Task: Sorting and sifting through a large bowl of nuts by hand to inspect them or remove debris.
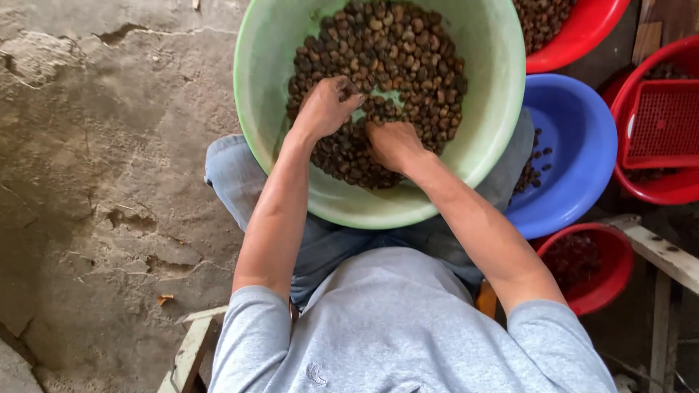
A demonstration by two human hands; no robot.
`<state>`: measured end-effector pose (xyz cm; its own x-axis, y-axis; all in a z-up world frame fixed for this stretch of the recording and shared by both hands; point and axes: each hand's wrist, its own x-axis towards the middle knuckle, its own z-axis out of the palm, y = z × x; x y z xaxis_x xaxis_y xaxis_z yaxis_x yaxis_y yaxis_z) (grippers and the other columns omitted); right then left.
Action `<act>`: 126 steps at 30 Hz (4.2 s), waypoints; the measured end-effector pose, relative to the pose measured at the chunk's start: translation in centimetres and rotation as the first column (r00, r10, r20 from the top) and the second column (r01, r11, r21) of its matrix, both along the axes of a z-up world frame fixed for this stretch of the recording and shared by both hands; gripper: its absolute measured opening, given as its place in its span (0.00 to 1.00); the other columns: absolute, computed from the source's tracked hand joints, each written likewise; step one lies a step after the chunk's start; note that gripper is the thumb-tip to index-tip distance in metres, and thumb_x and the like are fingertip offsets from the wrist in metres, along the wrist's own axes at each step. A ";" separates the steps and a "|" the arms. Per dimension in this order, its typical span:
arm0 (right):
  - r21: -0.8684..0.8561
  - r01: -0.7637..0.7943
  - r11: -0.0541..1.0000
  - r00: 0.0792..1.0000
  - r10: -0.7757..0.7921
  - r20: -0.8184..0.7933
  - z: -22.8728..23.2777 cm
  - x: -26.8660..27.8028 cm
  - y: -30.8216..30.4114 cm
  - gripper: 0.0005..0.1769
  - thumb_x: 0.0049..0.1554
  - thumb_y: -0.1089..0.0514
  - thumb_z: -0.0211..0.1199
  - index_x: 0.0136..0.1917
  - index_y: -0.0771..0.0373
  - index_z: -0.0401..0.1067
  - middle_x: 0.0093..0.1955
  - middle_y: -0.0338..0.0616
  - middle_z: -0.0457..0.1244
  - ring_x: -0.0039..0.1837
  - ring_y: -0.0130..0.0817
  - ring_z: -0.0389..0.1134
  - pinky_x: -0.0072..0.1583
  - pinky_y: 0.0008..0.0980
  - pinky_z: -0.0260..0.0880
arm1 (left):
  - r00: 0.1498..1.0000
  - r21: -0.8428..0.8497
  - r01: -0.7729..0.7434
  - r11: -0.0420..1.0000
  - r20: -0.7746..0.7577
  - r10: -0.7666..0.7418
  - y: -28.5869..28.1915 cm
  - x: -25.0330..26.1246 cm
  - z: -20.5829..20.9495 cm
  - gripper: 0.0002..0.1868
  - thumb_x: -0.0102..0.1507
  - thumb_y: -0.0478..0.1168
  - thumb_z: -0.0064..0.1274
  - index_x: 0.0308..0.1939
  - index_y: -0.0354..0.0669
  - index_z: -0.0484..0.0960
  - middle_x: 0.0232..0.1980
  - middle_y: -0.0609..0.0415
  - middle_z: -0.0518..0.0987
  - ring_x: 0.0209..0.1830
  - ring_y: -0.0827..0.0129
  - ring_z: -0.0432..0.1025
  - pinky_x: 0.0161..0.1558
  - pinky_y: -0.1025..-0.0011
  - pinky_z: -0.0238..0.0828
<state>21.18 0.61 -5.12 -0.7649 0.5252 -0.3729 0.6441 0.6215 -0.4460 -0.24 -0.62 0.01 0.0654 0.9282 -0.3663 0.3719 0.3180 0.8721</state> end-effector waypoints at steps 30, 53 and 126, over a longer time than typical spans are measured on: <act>-0.347 0.623 0.701 0.734 -0.677 -0.050 1.4 -0.1 4.7 0.24 0.59 0.49 0.53 0.64 0.63 0.72 0.54 0.53 0.69 0.52 0.51 0.70 0.53 0.46 0.69 | 0.587 -0.153 -0.197 0.968 0.773 0.242 1.0 -0.1 4.5 0.16 0.65 0.41 0.49 0.53 0.35 0.79 0.37 0.49 0.82 0.24 0.72 0.73 0.19 0.77 0.58; -0.598 0.561 0.572 0.594 -0.782 -0.191 7.6 0.8 4.7 0.28 0.70 0.49 0.58 0.68 0.75 0.58 0.44 0.54 0.60 0.44 0.41 0.61 0.42 0.44 0.62 | 0.580 0.002 0.521 0.853 -0.734 -0.352 0.7 3.7 -6.5 0.27 0.69 0.32 0.44 0.74 0.42 0.68 0.51 0.36 0.83 0.45 0.43 0.80 0.46 0.47 0.80; -0.426 0.553 0.716 0.715 -0.670 -0.197 3.8 -1.5 5.5 0.23 0.65 0.48 0.60 0.65 0.68 0.69 0.57 0.54 0.69 0.54 0.43 0.74 0.55 0.40 0.78 | 0.587 -0.125 -0.391 0.912 0.730 0.351 1.6 0.2 3.2 0.13 0.67 0.48 0.57 0.37 0.42 0.80 0.25 0.57 0.77 0.16 0.78 0.64 0.16 0.80 0.53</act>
